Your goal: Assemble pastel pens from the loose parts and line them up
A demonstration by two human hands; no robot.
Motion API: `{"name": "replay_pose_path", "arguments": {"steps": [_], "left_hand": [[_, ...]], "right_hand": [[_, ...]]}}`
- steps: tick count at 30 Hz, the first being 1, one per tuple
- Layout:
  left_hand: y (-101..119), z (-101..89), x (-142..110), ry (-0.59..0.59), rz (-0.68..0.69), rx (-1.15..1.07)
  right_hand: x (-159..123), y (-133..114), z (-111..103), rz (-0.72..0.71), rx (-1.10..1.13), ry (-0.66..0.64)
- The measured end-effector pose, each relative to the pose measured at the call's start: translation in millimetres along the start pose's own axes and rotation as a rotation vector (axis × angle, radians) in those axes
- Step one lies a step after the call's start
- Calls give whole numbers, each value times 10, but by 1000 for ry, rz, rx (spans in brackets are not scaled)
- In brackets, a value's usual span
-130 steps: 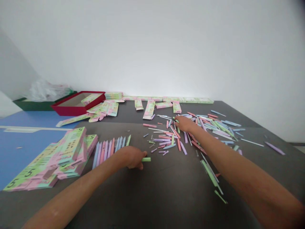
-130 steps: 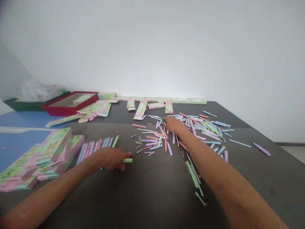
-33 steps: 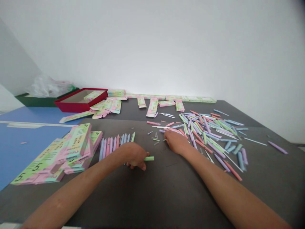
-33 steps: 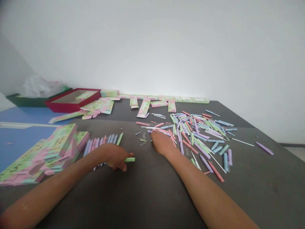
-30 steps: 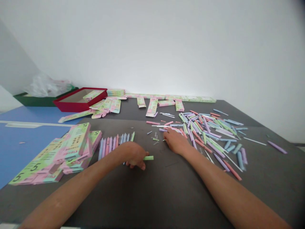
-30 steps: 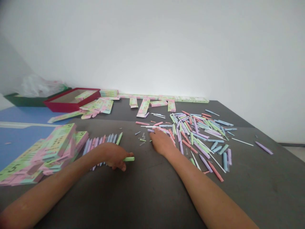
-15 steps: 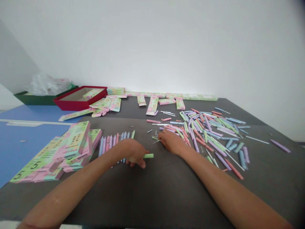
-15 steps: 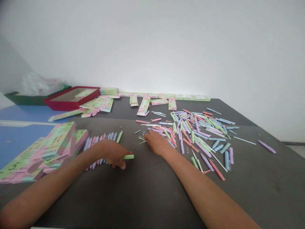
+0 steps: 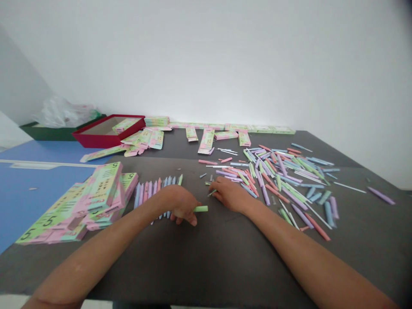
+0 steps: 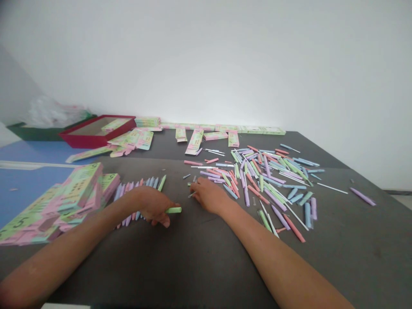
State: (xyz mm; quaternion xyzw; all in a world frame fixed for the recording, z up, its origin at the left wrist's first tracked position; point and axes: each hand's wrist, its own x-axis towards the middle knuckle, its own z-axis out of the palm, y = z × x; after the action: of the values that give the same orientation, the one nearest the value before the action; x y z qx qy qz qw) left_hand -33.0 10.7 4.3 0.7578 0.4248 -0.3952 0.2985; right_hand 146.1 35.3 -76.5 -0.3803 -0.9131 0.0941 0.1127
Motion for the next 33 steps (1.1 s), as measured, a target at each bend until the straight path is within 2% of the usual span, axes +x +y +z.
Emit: {"name": "replay_pose_path", "arguments": {"steps": [8, 18, 25, 33], "left_hand": [[-37, 14, 7, 7, 38, 4], [-41, 2, 2, -8, 27, 5], [-89, -2, 31, -11, 18, -32], [-165, -37, 37, 5, 2, -74]], "right_hand": [[13, -70, 78, -33, 26, 37], [-78, -82, -31, 3, 216, 67], [-91, -52, -25, -31, 184, 73], [-143, -188, -277, -82, 182, 146]]}}
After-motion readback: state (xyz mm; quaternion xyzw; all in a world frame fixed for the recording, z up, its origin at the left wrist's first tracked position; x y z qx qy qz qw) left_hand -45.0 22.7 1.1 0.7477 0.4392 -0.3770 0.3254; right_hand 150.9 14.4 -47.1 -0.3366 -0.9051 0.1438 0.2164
